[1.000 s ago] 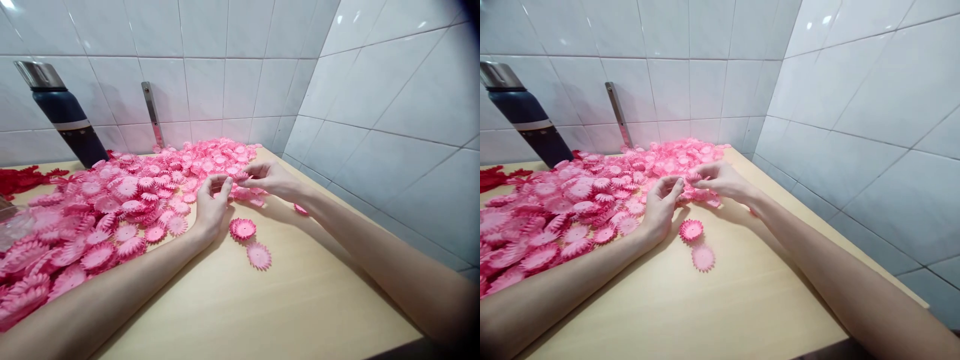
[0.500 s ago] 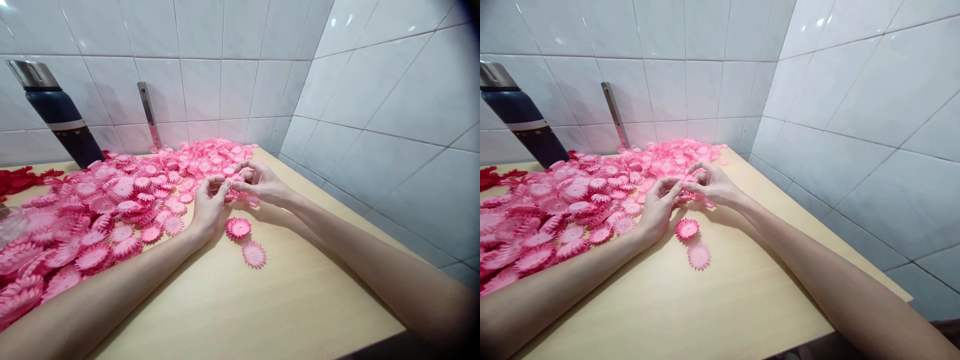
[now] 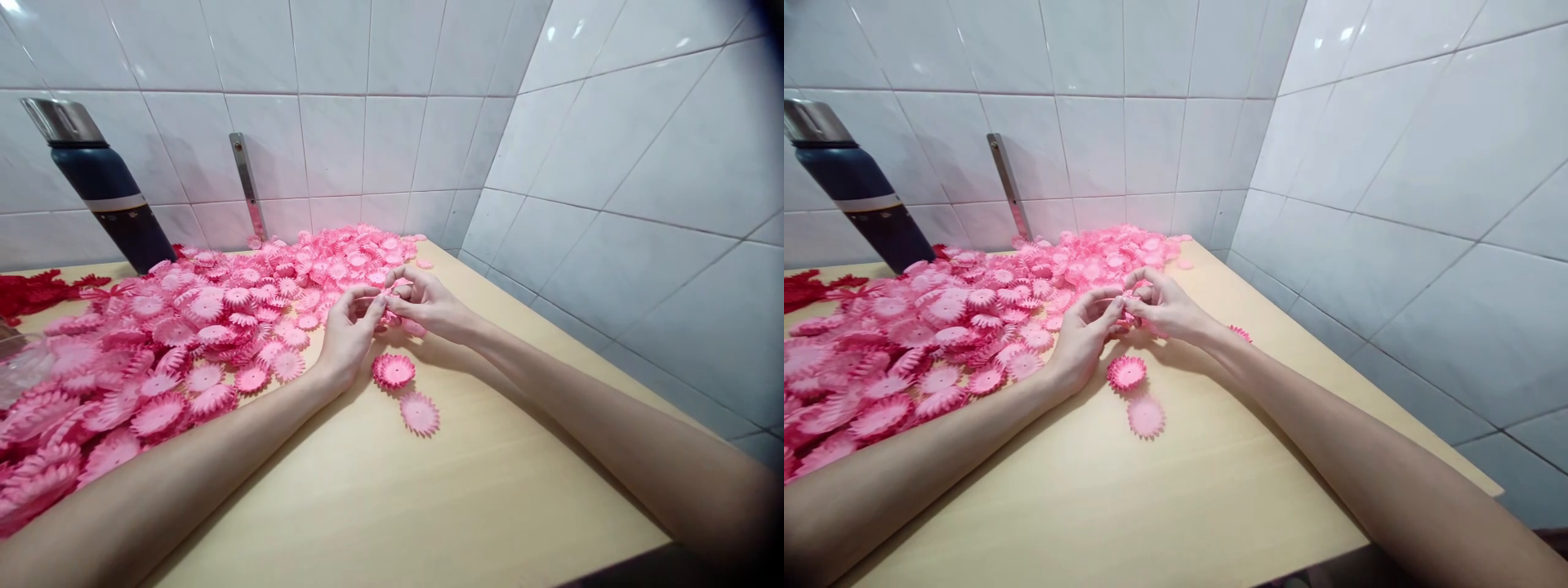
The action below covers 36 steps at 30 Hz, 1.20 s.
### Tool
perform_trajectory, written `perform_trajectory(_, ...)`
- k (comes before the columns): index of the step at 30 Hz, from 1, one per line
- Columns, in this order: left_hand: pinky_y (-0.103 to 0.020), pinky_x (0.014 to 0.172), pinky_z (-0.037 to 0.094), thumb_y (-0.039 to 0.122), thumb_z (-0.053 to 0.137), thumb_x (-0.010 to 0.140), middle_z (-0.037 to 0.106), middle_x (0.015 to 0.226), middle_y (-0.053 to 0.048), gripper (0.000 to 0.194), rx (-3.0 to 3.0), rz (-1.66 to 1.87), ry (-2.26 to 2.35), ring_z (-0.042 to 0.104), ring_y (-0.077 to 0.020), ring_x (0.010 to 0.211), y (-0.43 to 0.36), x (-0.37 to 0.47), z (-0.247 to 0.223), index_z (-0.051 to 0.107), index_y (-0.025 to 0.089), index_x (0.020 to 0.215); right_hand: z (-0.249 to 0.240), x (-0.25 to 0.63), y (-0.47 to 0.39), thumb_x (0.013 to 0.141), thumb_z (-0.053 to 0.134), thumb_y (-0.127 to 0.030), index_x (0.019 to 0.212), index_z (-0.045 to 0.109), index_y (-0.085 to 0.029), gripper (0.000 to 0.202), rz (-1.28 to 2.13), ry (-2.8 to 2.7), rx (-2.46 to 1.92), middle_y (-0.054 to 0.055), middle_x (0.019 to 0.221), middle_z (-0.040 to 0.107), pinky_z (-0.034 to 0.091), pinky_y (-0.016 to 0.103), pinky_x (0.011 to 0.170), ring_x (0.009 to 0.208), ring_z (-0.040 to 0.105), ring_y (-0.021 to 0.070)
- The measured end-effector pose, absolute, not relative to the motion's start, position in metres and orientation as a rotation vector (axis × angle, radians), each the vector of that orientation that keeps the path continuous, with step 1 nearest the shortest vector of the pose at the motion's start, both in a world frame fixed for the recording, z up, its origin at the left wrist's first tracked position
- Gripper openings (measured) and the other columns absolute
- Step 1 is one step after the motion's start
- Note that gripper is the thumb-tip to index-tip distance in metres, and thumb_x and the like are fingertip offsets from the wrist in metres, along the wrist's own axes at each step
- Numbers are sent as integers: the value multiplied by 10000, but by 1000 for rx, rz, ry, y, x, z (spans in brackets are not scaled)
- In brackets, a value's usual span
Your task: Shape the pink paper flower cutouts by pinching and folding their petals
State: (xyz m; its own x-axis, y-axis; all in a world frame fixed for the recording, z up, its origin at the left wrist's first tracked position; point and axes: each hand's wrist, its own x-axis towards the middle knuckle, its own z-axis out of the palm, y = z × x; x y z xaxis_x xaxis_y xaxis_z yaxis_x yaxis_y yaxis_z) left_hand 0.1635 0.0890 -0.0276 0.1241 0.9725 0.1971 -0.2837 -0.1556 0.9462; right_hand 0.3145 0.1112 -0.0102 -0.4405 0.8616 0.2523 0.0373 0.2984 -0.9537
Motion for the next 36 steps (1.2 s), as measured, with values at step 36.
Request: perform_trajectory(36,-205,528,497,284,666,789,590,786,-15,200,1156,1435,889,566,-102,635,93,163,-32,597,173,940,-8,324,109,737,760,-348,1129,590,-197,452,1236,-1726,-877,-30,676,598,417,199,430,492,500,74)
